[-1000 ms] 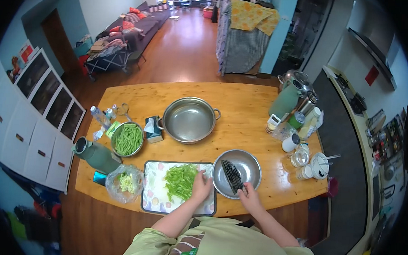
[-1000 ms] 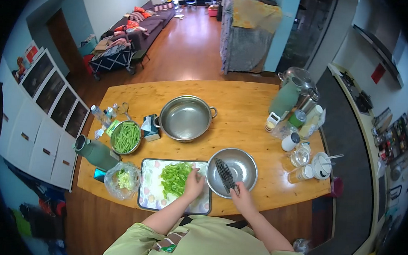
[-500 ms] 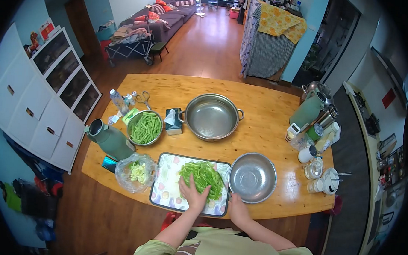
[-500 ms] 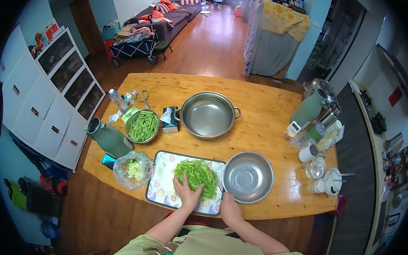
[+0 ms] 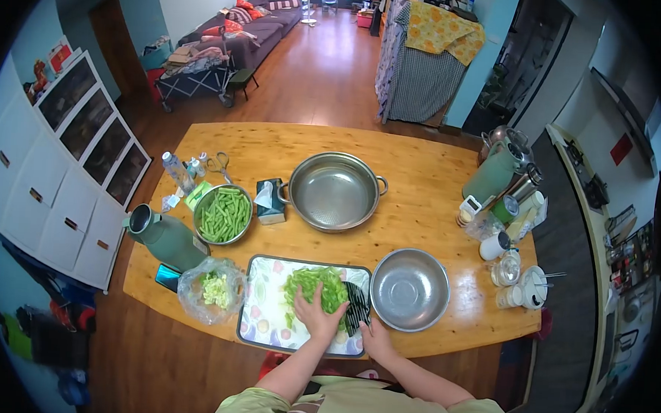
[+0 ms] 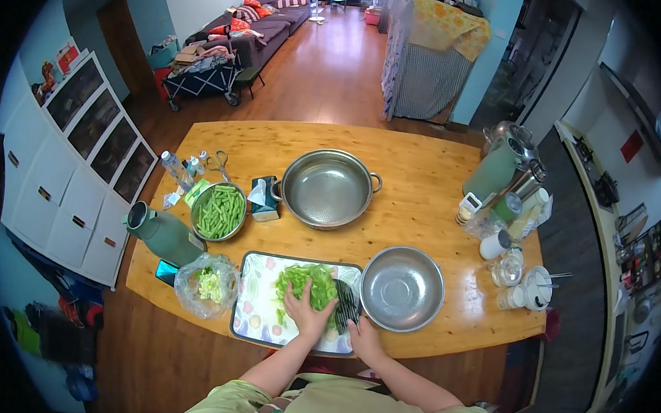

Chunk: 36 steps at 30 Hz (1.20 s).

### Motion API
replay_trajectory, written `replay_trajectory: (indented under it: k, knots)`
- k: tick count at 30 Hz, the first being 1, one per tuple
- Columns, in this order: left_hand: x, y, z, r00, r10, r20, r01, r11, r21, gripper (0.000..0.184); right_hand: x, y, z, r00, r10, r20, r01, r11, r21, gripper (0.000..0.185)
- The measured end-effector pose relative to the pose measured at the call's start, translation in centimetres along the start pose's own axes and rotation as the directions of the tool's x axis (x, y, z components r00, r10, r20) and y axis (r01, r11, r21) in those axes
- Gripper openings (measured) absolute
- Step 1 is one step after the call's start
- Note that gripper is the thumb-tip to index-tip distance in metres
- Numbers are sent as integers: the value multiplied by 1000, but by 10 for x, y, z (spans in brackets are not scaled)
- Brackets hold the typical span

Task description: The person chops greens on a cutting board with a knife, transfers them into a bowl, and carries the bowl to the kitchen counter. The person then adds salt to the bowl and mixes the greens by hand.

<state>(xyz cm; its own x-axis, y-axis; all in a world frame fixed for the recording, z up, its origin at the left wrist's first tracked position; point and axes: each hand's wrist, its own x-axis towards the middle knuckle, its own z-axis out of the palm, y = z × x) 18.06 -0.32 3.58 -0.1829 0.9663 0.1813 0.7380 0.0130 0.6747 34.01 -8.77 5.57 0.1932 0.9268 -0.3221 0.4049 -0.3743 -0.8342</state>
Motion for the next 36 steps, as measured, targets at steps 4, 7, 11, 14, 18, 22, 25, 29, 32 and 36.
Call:
replay_trajectory:
  k: [4,7,11,14,18,22,25,29,32,36]
  knots:
    - [0,-1,2,1000,-15,-16,14,997,-76,78,4,14,16,972,164,166,-211,922,324,23]
    - [-1,-3,2,1000,-5,-10,4,992,-125,67,2,7,14,960,195,204,-258,896,360,22]
    - [-5,0,3,999,22,-24,-26,988,-154,58,-1,4,11,947,199,253,-291,865,409,21]
    - [-7,2,3,999,40,-18,-42,988,-149,55,-4,-6,7,940,203,273,-309,846,435,21]
    - [-9,9,-4,998,64,-2,-63,987,-150,52,-7,-2,4,934,186,304,-316,826,467,20]
    - [-14,13,-5,997,81,-19,-83,978,-190,50,-14,-6,-4,936,159,315,-299,829,472,18]
    - [-16,23,-10,996,86,-27,-90,975,-204,46,-19,-11,-14,934,144,329,-291,838,461,22]
    - [-13,41,-23,991,128,-23,-130,970,-205,44,-24,-26,-29,930,133,342,-304,800,518,19]
    - [-13,56,-34,987,160,-24,-162,962,-222,44,-35,-41,-39,938,123,325,-283,811,511,16]
    - [-7,73,-45,981,189,-50,-196,953,-233,44,-39,-51,-48,941,120,317,-278,809,519,14]
